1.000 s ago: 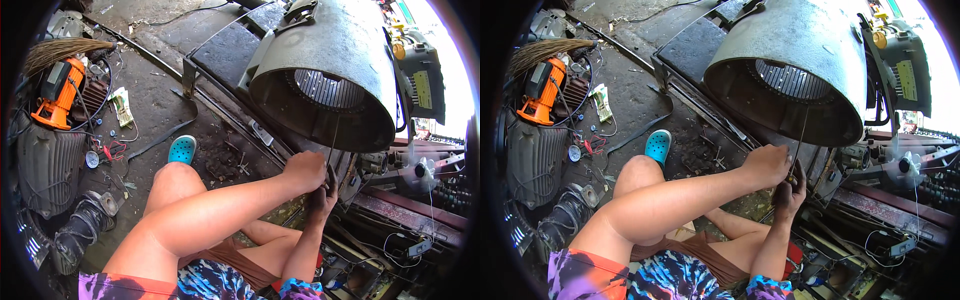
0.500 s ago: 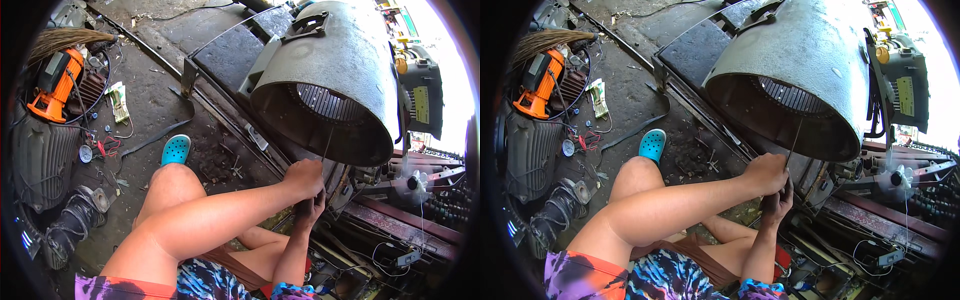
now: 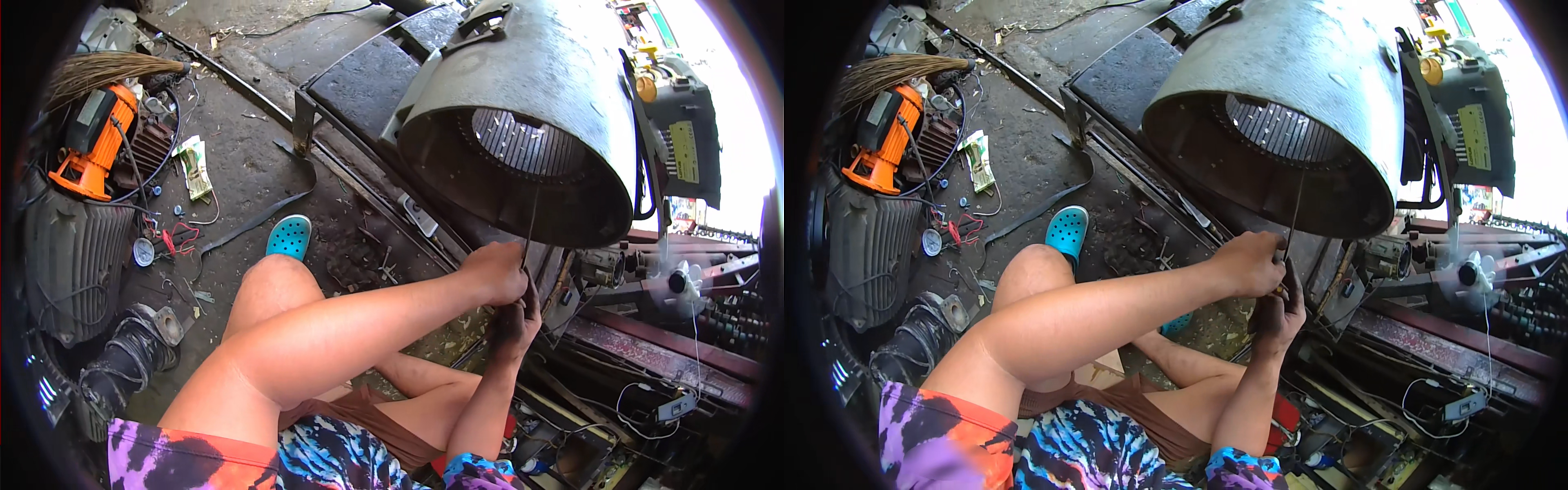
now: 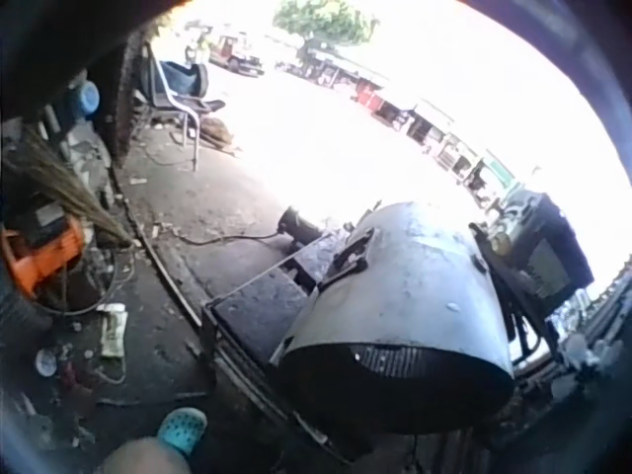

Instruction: Repairing a motor stator by manipulating internal wiring and components with a metal tool.

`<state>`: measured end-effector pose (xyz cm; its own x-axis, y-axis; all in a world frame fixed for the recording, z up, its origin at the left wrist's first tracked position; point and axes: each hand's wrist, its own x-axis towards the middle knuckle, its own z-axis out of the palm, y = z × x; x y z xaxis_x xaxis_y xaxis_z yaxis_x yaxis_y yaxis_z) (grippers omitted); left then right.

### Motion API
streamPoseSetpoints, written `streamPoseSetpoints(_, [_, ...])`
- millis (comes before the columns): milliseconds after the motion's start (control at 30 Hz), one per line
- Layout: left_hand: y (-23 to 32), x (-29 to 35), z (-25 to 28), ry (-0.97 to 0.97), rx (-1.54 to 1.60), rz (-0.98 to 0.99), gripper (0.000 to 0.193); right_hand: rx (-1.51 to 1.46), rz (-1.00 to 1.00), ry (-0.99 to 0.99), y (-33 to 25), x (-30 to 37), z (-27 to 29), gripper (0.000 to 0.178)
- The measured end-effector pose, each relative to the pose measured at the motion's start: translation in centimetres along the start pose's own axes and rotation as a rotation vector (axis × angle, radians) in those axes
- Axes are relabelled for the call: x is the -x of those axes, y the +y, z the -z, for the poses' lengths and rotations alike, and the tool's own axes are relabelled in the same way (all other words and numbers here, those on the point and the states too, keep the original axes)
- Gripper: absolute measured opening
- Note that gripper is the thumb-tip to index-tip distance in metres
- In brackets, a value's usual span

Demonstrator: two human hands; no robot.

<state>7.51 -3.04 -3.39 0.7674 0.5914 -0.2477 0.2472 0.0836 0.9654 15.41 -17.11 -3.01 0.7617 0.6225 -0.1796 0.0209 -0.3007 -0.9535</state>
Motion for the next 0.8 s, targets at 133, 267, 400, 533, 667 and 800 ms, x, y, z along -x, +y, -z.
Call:
streamPoseSetpoints(133, [-0.2, -0.2, -0.4, -0.047, 0.015, -0.017, 0.037, -0.094, 0.023, -0.006, -0.2, -0.3, 0.4, 0.051])
streamPoseSetpoints(267, [0.9, 0.2, -1.0, -0.009, 0.022, -0.035, 0.035, -0.167, -0.035, -0.011, -0.8, -0.3, 1.5, 0.049])
streamPoseSetpoints(400, [1.4, 0.6, -0.6, -0.039, 0.022, -0.013, 0.033, -0.122, -0.063, -0.014, -1.1, -0.4, 2.0, 0.047])
streamPoseSetpoints(533, [1.8, 0.9, -0.2, -0.093, 0.016, 0.017, 0.032, -0.049, -0.075, -0.006, -1.1, -0.4, 2.1, 0.044])
streamPoseSetpoints(667, [2.0, 1.0, -0.2, -0.116, 0.012, 0.032, 0.032, -0.028, -0.091, 0.008, -1.0, -0.5, 2.2, 0.041])
streamPoseSetpoints(800, [1.8, 0.8, -0.4, -0.076, 0.028, 0.023, 0.032, -0.139, -0.107, 0.003, 0.1, -1.4, 2.5, 0.04])
